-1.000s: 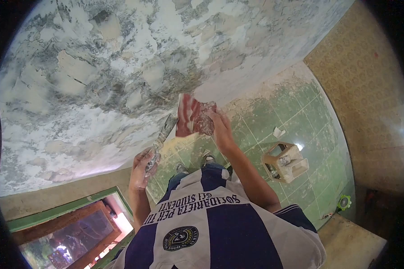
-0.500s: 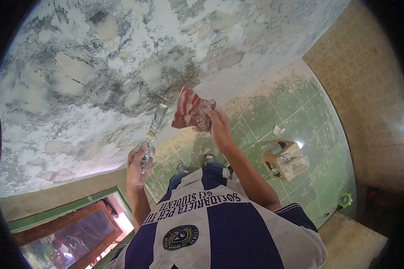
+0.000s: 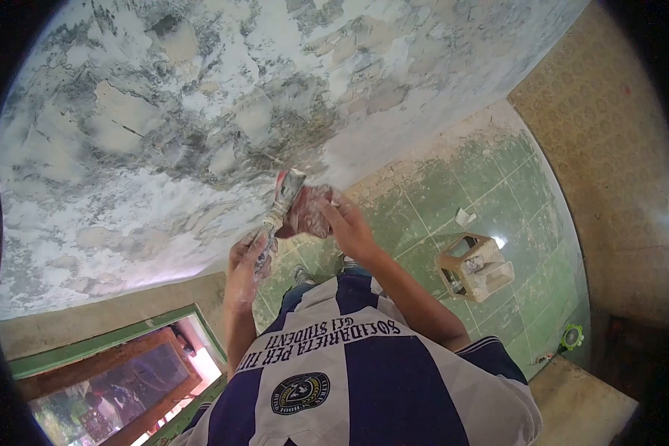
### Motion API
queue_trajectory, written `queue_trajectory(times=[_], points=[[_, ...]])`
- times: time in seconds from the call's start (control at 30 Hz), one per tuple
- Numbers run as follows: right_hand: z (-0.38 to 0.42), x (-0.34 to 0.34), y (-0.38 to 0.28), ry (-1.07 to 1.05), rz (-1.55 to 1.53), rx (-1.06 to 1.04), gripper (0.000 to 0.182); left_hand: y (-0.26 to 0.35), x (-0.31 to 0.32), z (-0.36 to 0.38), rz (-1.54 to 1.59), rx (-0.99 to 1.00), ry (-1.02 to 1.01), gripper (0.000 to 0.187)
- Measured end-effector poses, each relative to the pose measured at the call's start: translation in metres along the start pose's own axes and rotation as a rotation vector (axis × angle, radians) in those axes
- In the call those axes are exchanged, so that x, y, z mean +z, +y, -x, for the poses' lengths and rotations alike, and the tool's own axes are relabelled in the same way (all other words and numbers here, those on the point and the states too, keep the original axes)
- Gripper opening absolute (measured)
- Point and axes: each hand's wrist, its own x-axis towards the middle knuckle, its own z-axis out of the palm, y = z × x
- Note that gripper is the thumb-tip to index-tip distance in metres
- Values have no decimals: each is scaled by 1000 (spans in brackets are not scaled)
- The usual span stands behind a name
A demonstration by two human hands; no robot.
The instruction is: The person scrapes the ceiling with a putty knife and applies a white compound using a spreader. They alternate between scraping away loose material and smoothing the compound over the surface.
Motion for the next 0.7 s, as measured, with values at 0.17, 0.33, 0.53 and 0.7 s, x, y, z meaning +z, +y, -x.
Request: queue_trajectory(times=[0.17,0.33,0.53,0.7], points=[[4,-4,-9,-13,45,57,26,0,5,-2,5,124,49,23],[5,-13,-17,99,-400,159,26,-43,-24,-18,-343,330,90,26],[13,-15,-18,9,-475,318,27,-52,-63,-40,-828,646,216,38],[6,-22,-14,-44,-557,283,26,-48,-100,-46,-1141,749,348,37]])
